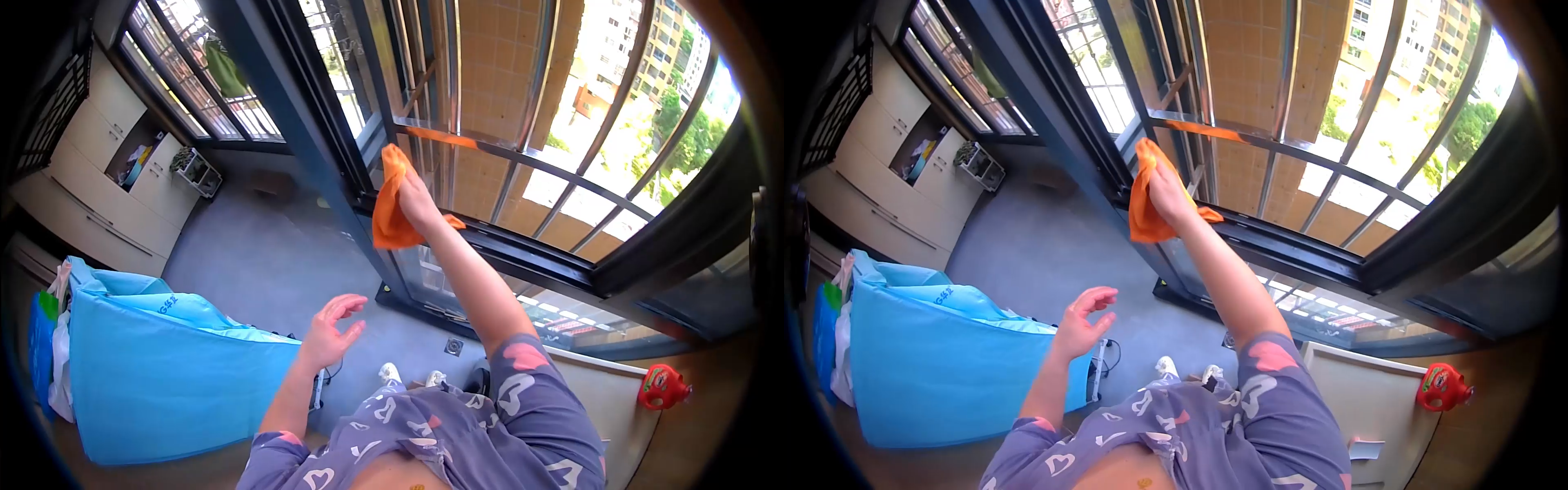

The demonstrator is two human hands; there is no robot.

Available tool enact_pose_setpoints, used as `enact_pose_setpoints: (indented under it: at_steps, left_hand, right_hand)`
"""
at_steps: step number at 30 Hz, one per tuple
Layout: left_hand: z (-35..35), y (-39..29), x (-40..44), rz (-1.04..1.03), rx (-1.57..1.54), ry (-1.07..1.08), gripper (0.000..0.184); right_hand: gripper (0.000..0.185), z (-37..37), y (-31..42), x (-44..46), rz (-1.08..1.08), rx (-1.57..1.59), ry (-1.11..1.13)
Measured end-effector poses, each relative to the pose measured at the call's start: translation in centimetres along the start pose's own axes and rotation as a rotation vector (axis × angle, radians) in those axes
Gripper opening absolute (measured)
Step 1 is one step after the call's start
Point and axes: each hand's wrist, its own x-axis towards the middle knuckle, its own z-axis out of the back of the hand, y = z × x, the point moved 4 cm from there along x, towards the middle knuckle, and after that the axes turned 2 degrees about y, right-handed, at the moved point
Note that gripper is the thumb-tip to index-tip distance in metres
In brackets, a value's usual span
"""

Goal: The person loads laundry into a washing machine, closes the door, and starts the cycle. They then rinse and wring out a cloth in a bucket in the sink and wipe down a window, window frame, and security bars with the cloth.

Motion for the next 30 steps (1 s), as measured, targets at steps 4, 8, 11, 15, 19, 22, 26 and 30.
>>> enact_pose_setpoints:
  at_steps: [4,8,11,15,19,22,26,30]
  left_hand:
    - [5.1,-0.1,1.5,-0.013,-0.052,-0.169,0.039]
    - [9.7,2.1,3.0,-0.089,-0.084,-0.264,0.039]
    - [13.5,3.9,4.5,-0.166,-0.098,-0.325,0.037]
    - [17.9,7.6,7.0,-0.242,-0.061,-0.334,0.034]
    - [21.7,11.5,9.2,-0.243,0.021,-0.338,0.036]
    - [23.8,14.5,11.1,-0.186,-0.118,-0.344,0.033]
    - [24.4,16.2,15.5,-0.169,-0.214,-0.333,0.030]
    - [22.3,11.7,18.6,-0.388,-0.147,-0.231,0.031]
  right_hand:
    - [0.041,-1.5,-5.7,9.4,-0.219,0.222,-0.117]
    - [0.042,-1.0,-11.5,16.5,-0.081,-0.138,0.042]
    - [0.050,-0.2,-11.3,18.1,-0.069,-1.223,-0.096]
    - [0.042,0.7,-11.4,22.2,-0.163,-1.235,-0.343]
    - [0.039,4.6,-15.2,27.8,-0.210,-1.232,-0.488]
    - [0.036,5.3,-14.5,28.0,-0.227,-1.265,-0.503]
    - [0.033,5.8,-14.4,27.9,-0.232,-1.259,-0.491]
    - [0.030,5.2,-14.2,27.4,-0.226,-1.235,-0.464]
